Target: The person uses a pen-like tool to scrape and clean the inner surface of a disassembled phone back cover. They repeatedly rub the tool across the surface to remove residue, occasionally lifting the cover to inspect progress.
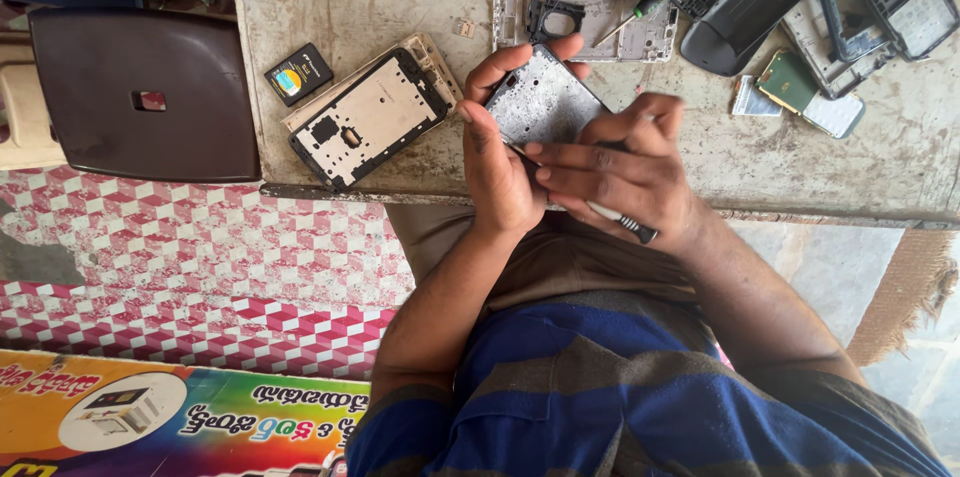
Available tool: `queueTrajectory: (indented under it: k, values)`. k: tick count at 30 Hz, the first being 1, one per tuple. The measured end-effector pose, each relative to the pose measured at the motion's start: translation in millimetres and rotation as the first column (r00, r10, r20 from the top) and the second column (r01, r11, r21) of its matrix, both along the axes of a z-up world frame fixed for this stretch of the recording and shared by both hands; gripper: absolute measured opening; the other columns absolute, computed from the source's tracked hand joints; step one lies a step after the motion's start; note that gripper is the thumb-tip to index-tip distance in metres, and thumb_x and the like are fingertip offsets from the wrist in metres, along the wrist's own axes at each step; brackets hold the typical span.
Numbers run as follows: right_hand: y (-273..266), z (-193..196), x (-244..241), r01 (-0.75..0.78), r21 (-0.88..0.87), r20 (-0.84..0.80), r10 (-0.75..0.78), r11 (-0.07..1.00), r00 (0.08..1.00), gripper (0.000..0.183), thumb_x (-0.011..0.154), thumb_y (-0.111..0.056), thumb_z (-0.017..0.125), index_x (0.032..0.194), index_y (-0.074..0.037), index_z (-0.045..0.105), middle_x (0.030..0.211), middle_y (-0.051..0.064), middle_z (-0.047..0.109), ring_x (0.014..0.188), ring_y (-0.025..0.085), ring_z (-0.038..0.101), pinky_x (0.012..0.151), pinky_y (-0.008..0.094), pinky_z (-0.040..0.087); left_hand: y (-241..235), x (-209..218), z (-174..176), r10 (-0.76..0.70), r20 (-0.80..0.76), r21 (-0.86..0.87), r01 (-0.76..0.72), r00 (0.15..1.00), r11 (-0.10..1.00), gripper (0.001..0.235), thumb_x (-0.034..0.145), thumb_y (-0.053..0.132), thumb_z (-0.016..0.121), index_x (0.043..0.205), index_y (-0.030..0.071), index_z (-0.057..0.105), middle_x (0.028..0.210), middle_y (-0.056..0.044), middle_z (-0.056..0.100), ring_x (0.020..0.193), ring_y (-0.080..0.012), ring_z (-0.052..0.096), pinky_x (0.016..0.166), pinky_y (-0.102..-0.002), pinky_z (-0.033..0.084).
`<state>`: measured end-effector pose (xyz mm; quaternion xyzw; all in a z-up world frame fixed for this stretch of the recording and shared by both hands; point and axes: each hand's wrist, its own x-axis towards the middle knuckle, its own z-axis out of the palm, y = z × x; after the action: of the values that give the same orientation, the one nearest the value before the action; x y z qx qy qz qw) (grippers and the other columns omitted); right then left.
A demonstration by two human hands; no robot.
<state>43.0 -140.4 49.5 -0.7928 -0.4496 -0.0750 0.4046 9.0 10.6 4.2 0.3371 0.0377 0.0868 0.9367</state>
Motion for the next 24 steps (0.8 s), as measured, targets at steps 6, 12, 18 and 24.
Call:
queueTrajectory:
  k: [6, 12, 18, 24]
  values:
    - [0.2, 0.1, 1.0, 0.018, -0.042, 0.122, -0.013, 0.999, 0.992, 0.028, 0.086, -0.022, 0.087, 0.11, -0.018, 0.074, 0.122, -0.002, 0.074, 0.104, 0.019, 0.059, 0.096, 0.044, 0.036, 0.1, 1.7, 2.5, -0.017, -0.013, -0.024, 0.016, 1.0, 1.0, 0.063, 0.113, 0.063, 0.033, 0.141, 0.008, 0.047, 0.141, -0.023, 0.059, 0.122, -0.0293, 0.061, 0.109, -0.044, 0.049]
    - [-0.3, -8.1, -4.4, 0.086, -0.054, 0.103, -0.08, 0.995, 0.991, 0.028, 0.088, -0.023, 0.09, 0.111, -0.018, 0.075, 0.126, -0.003, 0.073, 0.111, 0.019, 0.061, 0.098, 0.041, 0.034, 1.8, 1.3, 3.6, -0.008, -0.026, 0.005, 0.008, 1.0, 1.0, 0.063, 0.113, 0.063, 0.033, 0.14, 0.008, 0.048, 0.14, -0.024, 0.06, 0.121, -0.0286, 0.061, 0.103, -0.043, 0.05]
    - [7.1, -14.4, -2.8, 0.156, 0.054, 0.236, -0.164, 0.986, 0.958, 0.022, 0.091, -0.018, 0.093, 0.101, -0.022, 0.073, 0.118, -0.011, 0.072, 0.11, 0.016, 0.058, 0.103, 0.047, 0.03, -0.7, 2.2, 4.8, 0.049, -0.007, 0.054, -0.048, 0.999, 0.997, 0.061, 0.115, 0.061, 0.031, 0.14, 0.007, 0.048, 0.138, -0.025, 0.061, 0.12, -0.0297, 0.062, 0.111, -0.044, 0.048]
    - [-2.3, -6.1, -4.5, 0.199, -0.138, 0.078, -0.189, 0.97, 0.979, 0.028, 0.087, -0.013, 0.087, 0.113, -0.015, 0.077, 0.126, 0.0, 0.076, 0.114, 0.023, 0.063, 0.098, 0.044, 0.029, -2.6, 0.7, 4.5, 0.022, 0.016, 0.054, -0.022, 1.0, 0.998, 0.061, 0.114, 0.061, 0.032, 0.141, 0.008, 0.047, 0.14, -0.023, 0.059, 0.121, -0.0292, 0.062, 0.111, -0.044, 0.049]
